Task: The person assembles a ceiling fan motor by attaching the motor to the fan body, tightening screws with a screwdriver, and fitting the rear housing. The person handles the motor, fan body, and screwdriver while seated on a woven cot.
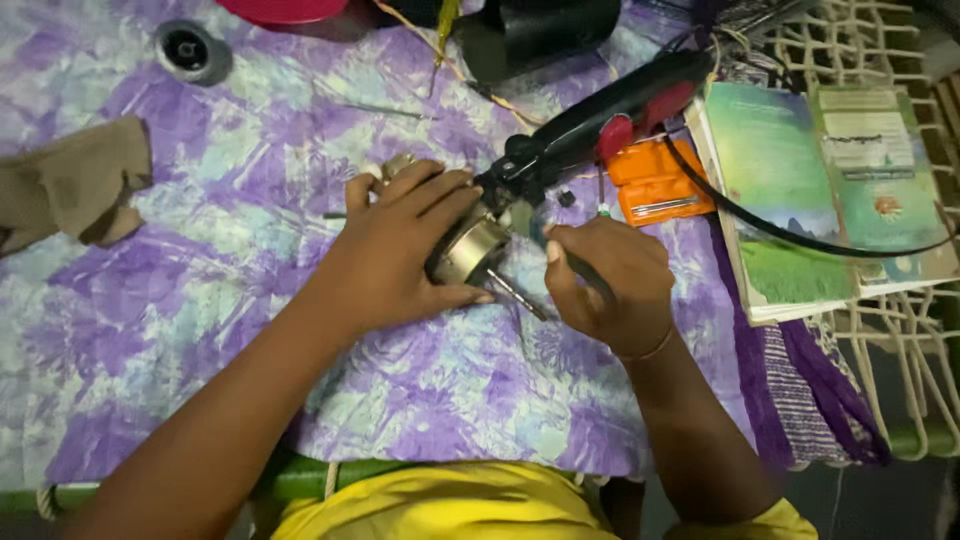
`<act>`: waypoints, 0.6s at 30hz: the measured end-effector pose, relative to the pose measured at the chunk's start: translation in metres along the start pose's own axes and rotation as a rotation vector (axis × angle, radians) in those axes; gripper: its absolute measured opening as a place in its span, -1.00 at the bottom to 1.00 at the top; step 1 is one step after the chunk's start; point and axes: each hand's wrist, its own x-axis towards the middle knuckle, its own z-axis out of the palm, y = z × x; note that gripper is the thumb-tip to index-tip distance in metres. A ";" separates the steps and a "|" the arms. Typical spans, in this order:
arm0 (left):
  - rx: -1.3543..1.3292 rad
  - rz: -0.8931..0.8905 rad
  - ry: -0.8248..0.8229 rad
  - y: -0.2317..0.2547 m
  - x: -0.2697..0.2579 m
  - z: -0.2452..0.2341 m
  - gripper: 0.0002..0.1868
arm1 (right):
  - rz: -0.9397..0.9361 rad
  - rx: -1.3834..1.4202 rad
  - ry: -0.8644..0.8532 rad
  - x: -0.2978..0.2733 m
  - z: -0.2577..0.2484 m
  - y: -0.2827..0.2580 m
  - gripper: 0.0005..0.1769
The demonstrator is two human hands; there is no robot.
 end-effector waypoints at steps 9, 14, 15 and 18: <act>0.189 -0.050 -0.095 -0.026 0.002 -0.017 0.39 | 0.025 -0.031 -0.042 0.010 -0.003 -0.006 -0.85; 0.250 -0.174 -0.147 -0.035 0.003 -0.026 0.44 | 0.037 -0.075 -0.182 0.025 -0.002 -0.010 -0.91; 0.235 -0.177 -0.149 -0.038 0.004 -0.029 0.38 | -0.018 -0.108 -0.173 0.028 -0.003 -0.011 -0.94; 0.240 -0.202 -0.147 -0.044 -0.004 -0.040 0.21 | -0.035 -0.159 -0.126 0.026 0.000 -0.015 -0.94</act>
